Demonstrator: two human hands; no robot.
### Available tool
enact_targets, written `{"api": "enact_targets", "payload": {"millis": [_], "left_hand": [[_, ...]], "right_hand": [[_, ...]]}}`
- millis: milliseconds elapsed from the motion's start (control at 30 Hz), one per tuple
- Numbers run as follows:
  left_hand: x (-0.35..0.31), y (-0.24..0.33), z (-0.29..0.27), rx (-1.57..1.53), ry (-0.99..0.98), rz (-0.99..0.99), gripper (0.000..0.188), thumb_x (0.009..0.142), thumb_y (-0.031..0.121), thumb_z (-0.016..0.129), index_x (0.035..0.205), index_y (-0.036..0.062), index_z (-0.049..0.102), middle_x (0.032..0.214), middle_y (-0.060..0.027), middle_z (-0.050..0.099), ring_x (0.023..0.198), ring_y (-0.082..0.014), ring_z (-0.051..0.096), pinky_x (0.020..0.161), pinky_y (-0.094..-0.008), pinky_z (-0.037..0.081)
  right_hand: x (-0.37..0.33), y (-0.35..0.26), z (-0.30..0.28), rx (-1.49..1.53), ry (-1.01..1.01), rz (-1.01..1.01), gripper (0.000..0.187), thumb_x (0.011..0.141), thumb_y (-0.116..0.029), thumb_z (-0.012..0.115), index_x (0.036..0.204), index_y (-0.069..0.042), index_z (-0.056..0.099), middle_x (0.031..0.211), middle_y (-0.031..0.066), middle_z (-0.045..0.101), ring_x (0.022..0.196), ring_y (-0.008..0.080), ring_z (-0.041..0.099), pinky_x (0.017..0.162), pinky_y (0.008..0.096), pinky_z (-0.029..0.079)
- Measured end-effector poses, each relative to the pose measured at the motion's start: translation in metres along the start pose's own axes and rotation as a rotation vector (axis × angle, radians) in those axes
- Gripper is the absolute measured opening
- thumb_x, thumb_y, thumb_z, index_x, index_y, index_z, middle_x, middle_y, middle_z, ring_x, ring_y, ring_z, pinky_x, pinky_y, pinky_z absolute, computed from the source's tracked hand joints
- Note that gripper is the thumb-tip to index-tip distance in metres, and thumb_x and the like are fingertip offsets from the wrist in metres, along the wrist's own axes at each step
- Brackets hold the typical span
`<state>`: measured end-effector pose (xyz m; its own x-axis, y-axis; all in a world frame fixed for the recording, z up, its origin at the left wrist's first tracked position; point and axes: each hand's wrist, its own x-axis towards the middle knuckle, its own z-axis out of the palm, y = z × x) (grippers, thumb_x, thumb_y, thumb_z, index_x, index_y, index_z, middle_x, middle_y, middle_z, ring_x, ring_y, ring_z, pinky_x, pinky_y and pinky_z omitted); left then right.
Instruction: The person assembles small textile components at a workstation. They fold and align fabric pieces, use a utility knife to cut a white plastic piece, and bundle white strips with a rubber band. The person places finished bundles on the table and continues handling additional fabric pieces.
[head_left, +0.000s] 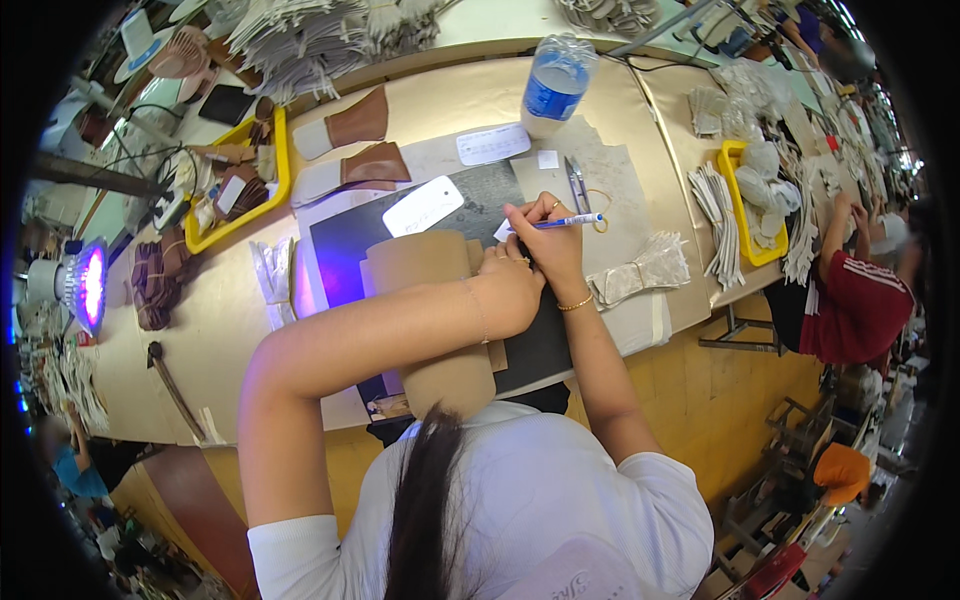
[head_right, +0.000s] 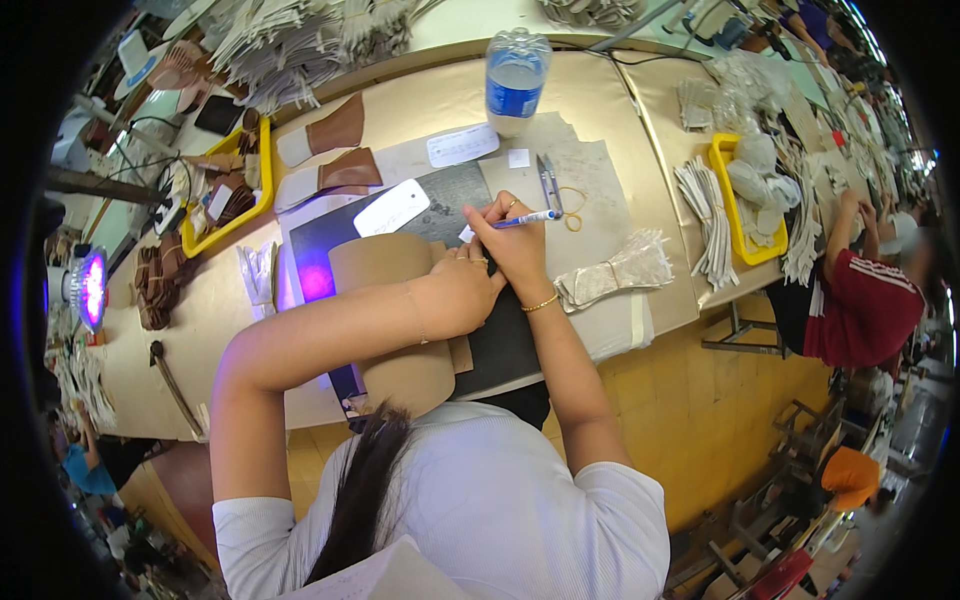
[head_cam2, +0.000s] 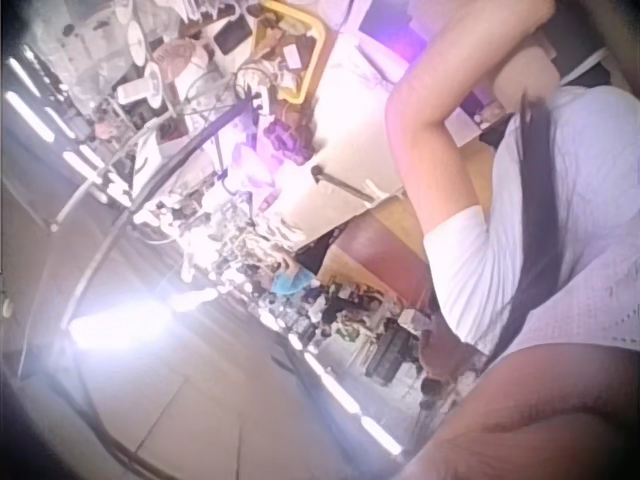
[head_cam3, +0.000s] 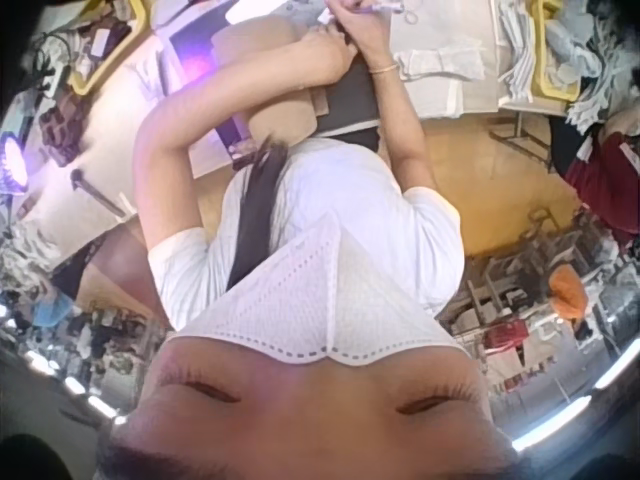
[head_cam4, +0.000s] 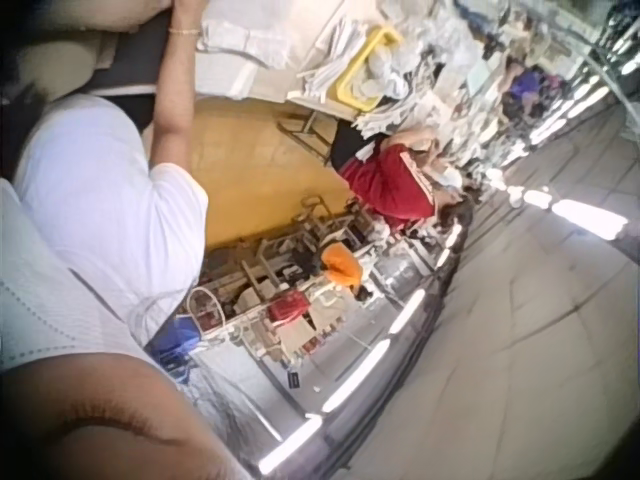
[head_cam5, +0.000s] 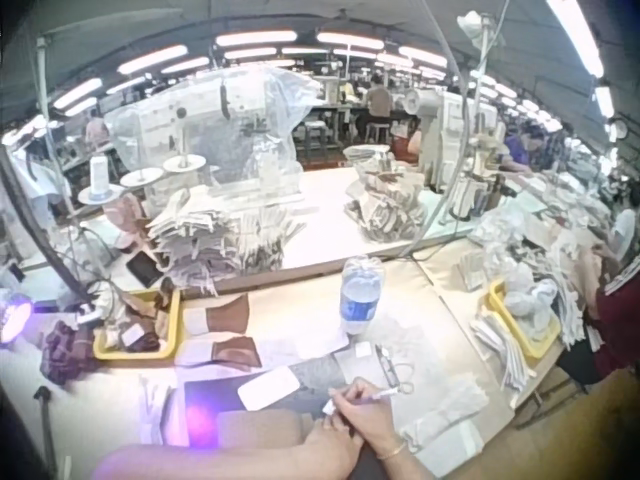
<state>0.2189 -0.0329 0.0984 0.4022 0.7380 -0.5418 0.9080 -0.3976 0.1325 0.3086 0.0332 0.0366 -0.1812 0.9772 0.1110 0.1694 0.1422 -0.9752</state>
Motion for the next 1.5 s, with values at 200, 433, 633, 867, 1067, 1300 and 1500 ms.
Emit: {"api": "enact_targets", "payload": {"millis": [200, 433, 633, 867, 1067, 1300, 1500], "left_hand": [[0.002, 0.002, -0.001, 0.006, -0.016, -0.030, 0.056, 0.081, 0.021, 0.065, 0.134, 0.0077, 0.051, 0.140, -0.0340, 0.038, 0.127, -0.0406, 0.042, 0.098, -0.0459, 0.035], [0.001, 0.000, -0.010, 0.042, -0.121, 0.035, 0.053, 0.083, 0.019, 0.061, 0.133, 0.0057, 0.050, 0.132, -0.0317, 0.047, 0.123, -0.0417, 0.047, 0.103, -0.0475, 0.035], [0.000, 0.001, -0.010, 0.050, -0.070, 0.037, 0.054, 0.083, 0.020, 0.061, 0.133, 0.0027, 0.049, 0.132, -0.0308, 0.048, 0.122, -0.0417, 0.048, 0.103, -0.0465, 0.036], [-0.001, -0.001, -0.014, 0.061, -0.103, 0.070, 0.054, 0.083, 0.020, 0.061, 0.133, 0.0016, 0.049, 0.131, -0.0337, 0.047, 0.122, -0.0436, 0.048, 0.103, -0.0474, 0.037], [-0.005, -0.001, -0.012, 0.074, -0.020, 0.069, 0.052, 0.083, 0.020, 0.061, 0.130, -0.0001, 0.050, 0.132, -0.0365, 0.044, 0.118, -0.0450, 0.051, 0.101, -0.0465, 0.039], [-0.008, -0.002, -0.012, 0.073, 0.016, 0.081, 0.050, 0.084, 0.019, 0.060, 0.128, -0.0011, 0.050, 0.134, -0.0388, 0.041, 0.116, -0.0452, 0.053, 0.101, -0.0463, 0.040], [-0.002, -0.006, -0.002, 0.099, 0.113, 0.104, 0.047, 0.086, 0.019, 0.058, 0.127, -0.0027, 0.050, 0.127, -0.0356, 0.046, 0.111, -0.0430, 0.056, 0.094, -0.0448, 0.045]], "right_hand": [[0.009, 0.009, 0.004, -0.083, -0.047, -0.082, 0.030, 0.077, -0.006, 0.071, 0.061, -0.001, 0.045, 0.064, 0.0097, 0.057, 0.057, 0.0190, 0.055, 0.054, 0.0304, 0.045], [0.007, 0.013, 0.003, -0.217, -0.102, -0.112, 0.032, 0.076, -0.007, 0.071, 0.060, -0.002, 0.044, 0.055, 0.0061, 0.048, 0.049, 0.0146, 0.044, 0.048, 0.0335, 0.038], [0.009, 0.019, 0.005, -0.013, -0.034, -0.144, 0.031, 0.076, -0.006, 0.069, 0.059, -0.003, 0.043, 0.053, 0.0042, 0.045, 0.048, 0.0115, 0.039, 0.045, 0.0295, 0.035], [0.006, 0.005, 0.003, -0.149, -0.081, -0.068, 0.031, 0.078, -0.005, 0.067, 0.060, -0.003, 0.042, 0.052, 0.0024, 0.041, 0.050, 0.0080, 0.038, 0.046, 0.0274, 0.036], [0.008, -0.001, 0.003, -0.102, -0.031, -0.021, 0.030, 0.078, -0.007, 0.067, 0.061, -0.003, 0.042, 0.051, 0.0019, 0.041, 0.048, 0.0078, 0.036, 0.045, 0.0278, 0.035], [0.012, 0.015, 0.000, -0.124, -0.057, -0.056, 0.032, 0.078, -0.007, 0.068, 0.060, -0.003, 0.042, 0.050, 0.0011, 0.041, 0.048, 0.0076, 0.035, 0.045, 0.0282, 0.033], [0.013, 0.002, -0.006, -0.036, 0.008, 0.003, 0.026, 0.082, -0.013, 0.072, 0.068, -0.002, 0.052, 0.056, 0.0029, 0.050, 0.054, 0.0078, 0.045, 0.051, 0.0261, 0.039]]}}
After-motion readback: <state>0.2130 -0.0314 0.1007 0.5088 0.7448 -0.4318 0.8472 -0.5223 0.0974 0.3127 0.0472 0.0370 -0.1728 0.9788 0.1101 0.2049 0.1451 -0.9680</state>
